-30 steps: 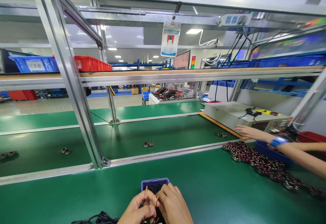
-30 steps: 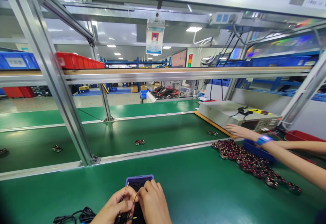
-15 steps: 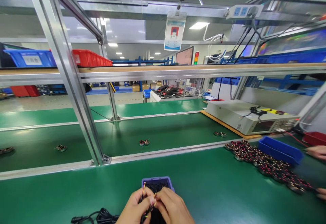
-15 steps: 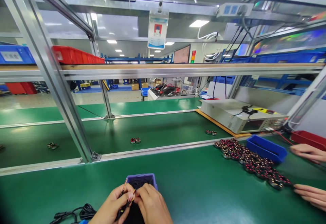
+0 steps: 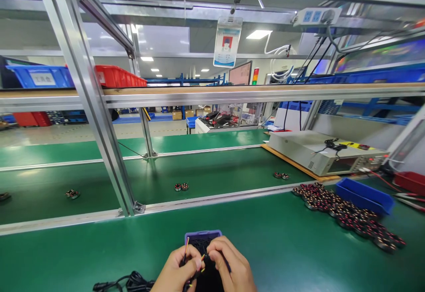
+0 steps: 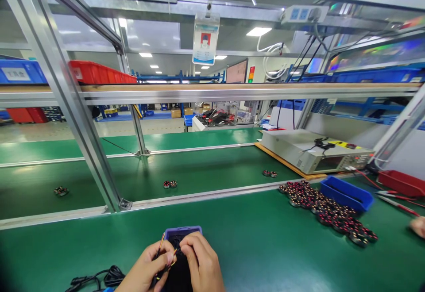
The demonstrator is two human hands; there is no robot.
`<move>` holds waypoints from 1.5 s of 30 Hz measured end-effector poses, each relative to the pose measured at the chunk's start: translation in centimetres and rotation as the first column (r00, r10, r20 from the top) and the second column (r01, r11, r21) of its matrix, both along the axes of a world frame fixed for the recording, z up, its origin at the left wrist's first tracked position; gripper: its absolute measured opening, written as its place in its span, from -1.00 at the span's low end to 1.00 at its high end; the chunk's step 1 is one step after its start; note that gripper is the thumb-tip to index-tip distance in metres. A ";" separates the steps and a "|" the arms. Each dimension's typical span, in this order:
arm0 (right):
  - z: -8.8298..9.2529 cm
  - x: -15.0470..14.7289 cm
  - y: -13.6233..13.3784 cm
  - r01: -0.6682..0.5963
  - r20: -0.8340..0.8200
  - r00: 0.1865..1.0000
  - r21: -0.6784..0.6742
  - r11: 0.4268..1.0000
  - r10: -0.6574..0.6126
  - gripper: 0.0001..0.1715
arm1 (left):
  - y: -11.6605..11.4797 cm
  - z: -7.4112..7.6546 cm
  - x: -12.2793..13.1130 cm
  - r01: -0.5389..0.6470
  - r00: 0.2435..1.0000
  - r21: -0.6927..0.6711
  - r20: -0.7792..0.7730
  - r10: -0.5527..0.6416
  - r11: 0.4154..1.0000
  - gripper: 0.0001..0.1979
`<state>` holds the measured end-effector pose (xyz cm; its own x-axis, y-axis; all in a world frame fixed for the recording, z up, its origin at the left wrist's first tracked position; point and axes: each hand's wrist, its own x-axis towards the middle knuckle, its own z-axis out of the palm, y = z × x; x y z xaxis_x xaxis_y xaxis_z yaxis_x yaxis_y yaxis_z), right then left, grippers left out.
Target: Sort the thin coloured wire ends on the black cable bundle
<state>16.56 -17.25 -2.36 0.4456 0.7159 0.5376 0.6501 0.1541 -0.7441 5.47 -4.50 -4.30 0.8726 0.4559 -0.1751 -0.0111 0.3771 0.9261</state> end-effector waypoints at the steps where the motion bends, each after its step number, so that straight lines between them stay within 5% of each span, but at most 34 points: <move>1: 0.1 0.0 -0.1 0.000 0.014 1.000 0.017 1.000 0.000 -0.60 | 0.0 0.0 0.0 -0.003 1.000 0.008 -0.007 0.003 1.000 -0.39; 17: 1.5 0.0 -0.5 -0.038 0.049 0.998 0.016 0.999 0.037 -0.58 | 0.2 0.3 -0.2 0.019 1.000 0.039 -0.011 -0.018 0.999 -0.42; 27: 1.6 0.2 -0.5 -0.017 0.009 1.000 0.045 0.999 0.017 -0.61 | 0.2 2.4 -0.7 0.092 0.996 0.033 -0.005 -0.092 0.995 -0.46; 45: 1.3 0.6 -0.5 -0.053 -0.043 0.998 -0.100 0.994 0.048 -0.59 | 0.8 1.4 -0.6 0.074 0.997 0.073 0.013 -0.075 0.995 -0.41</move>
<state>17.18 -17.79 -1.05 0.4276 0.7877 0.4435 0.6122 0.1086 -0.7832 4.86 -3.74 -2.86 0.9071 0.4003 -0.1298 -0.0004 0.3092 0.9510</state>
